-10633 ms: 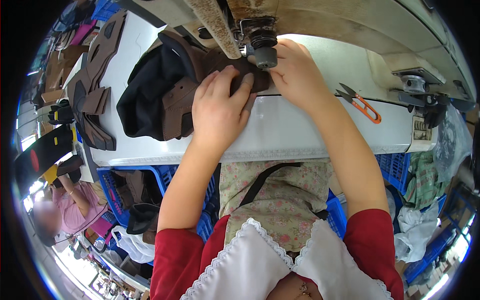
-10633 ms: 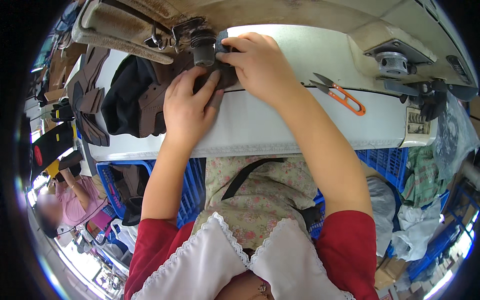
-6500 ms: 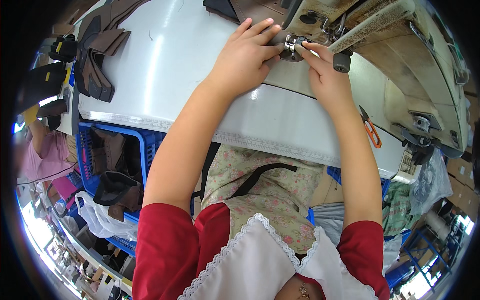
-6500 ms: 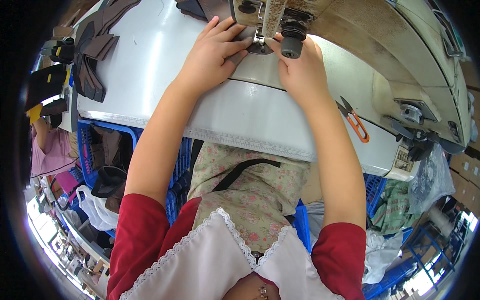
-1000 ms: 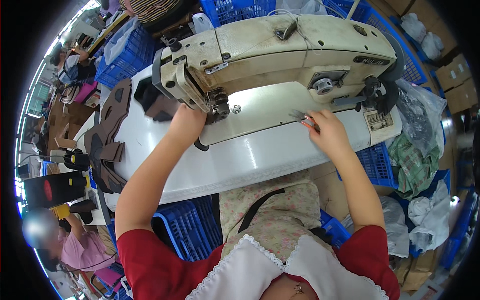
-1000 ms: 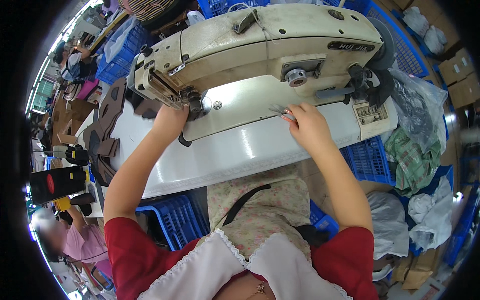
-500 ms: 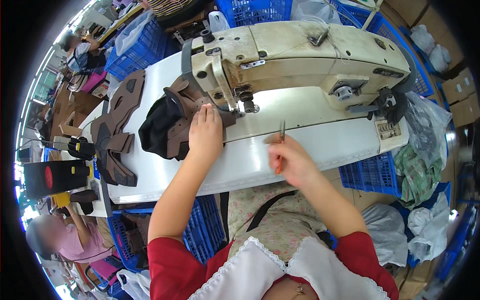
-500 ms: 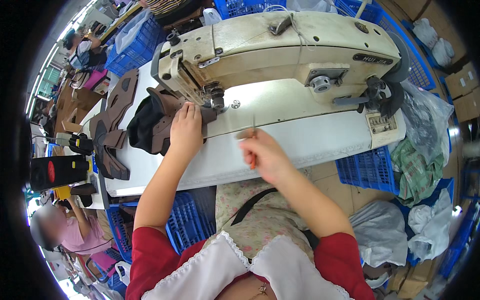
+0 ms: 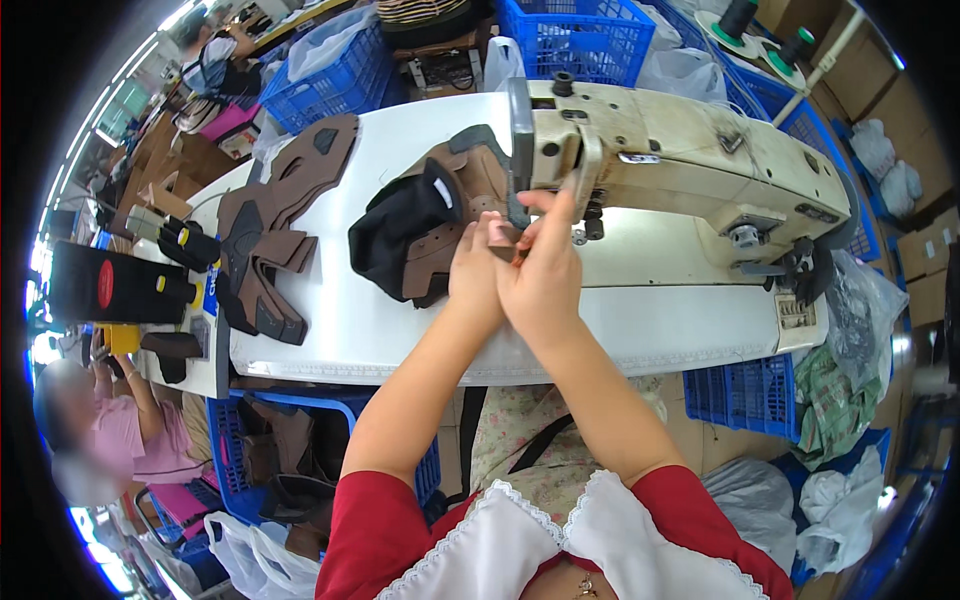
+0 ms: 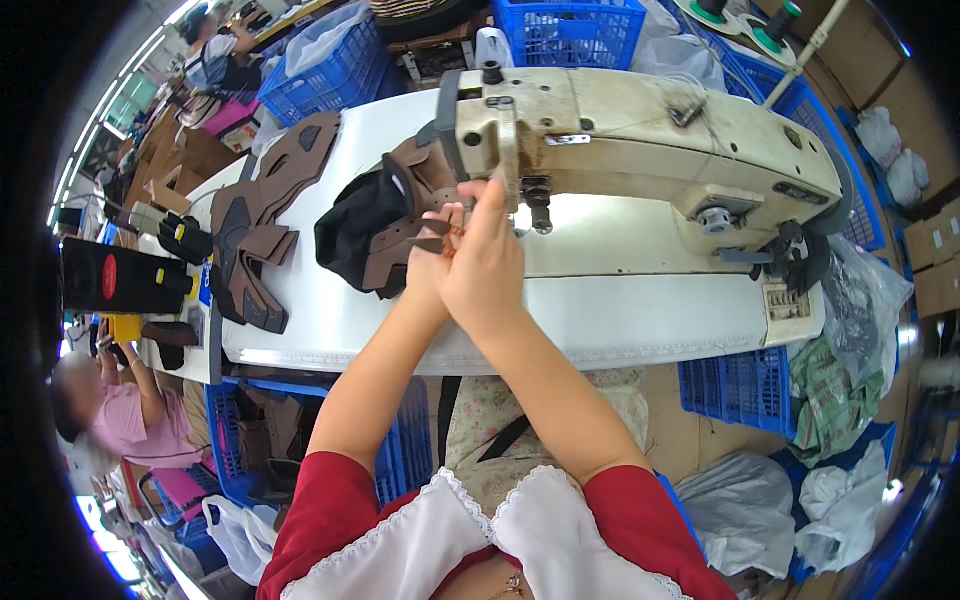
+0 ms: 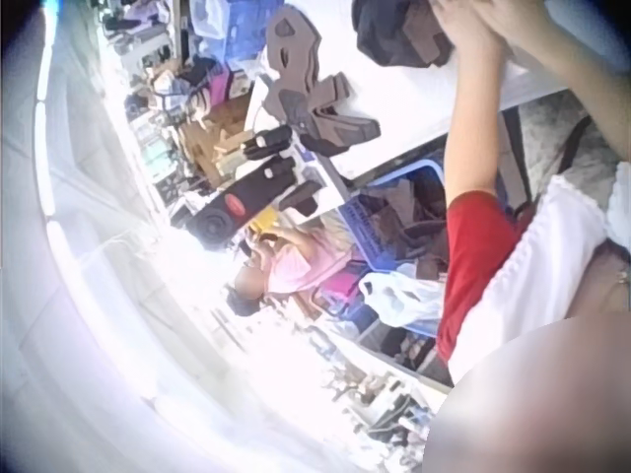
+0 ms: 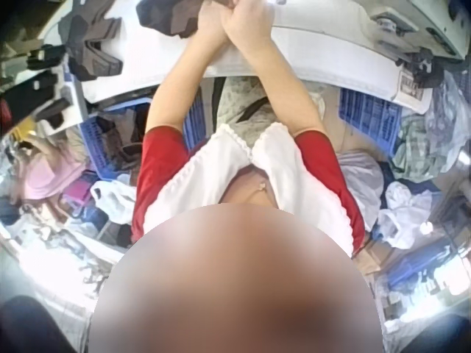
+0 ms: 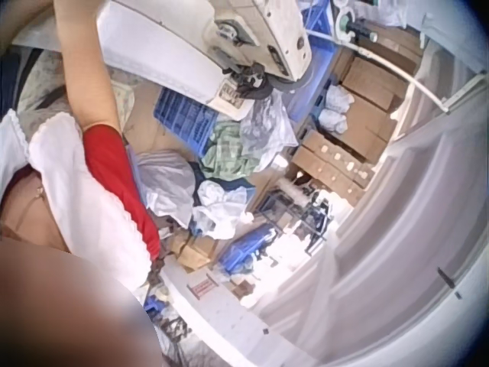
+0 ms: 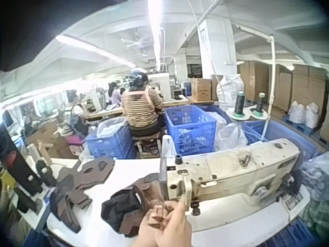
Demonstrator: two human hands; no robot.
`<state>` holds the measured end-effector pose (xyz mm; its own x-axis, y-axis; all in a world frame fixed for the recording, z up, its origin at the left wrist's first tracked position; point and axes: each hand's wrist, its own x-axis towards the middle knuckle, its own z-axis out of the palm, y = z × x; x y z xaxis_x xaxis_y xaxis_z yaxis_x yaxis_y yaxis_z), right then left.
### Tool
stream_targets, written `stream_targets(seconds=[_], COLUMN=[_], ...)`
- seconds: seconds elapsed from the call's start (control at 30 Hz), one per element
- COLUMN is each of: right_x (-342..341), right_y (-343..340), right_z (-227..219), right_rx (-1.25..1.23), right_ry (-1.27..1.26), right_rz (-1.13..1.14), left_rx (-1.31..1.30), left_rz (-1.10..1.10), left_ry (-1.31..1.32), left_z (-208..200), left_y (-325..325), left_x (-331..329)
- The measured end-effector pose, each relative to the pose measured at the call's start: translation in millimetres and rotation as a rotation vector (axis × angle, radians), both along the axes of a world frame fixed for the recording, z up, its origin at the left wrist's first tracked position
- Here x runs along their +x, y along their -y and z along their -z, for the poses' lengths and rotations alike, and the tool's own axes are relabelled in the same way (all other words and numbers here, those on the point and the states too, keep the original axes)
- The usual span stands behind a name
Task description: Use an industrial sewing machine to stitch leather shoe components together.
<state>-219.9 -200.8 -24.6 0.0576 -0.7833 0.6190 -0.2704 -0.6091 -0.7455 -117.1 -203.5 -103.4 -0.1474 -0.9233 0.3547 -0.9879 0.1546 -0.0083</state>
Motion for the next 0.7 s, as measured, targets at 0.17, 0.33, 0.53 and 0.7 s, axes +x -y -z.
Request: stream_targets(seconds=[0.17, 0.33, 0.53, 0.7], right_x=[8.8, -22.2, -54.3, -64.5], right_y=[-0.7, -12.3, -8.3, -11.3], right_z=[-9.9, -6.5, 4.0, 8.9], right_rx=[0.059, 0.547, 0.386, 0.332], right_ry=[0.614, 1.156, 0.395, 0.233], right_rz=[-0.402, -0.768, -0.534, -0.482], left_rx=[0.158, 0.132, 0.087, 0.102], left_rz=[0.031, -0.054, -0.053, -0.049], left_ry=[-0.167, 0.069, 0.075, -0.040], left_z=[-11.0, -19.5, -15.9, -19.6], left_y=[-3.2, -3.0, -5.5, -10.2], left_x=[3.2, -3.2, -1.3, 16.6])
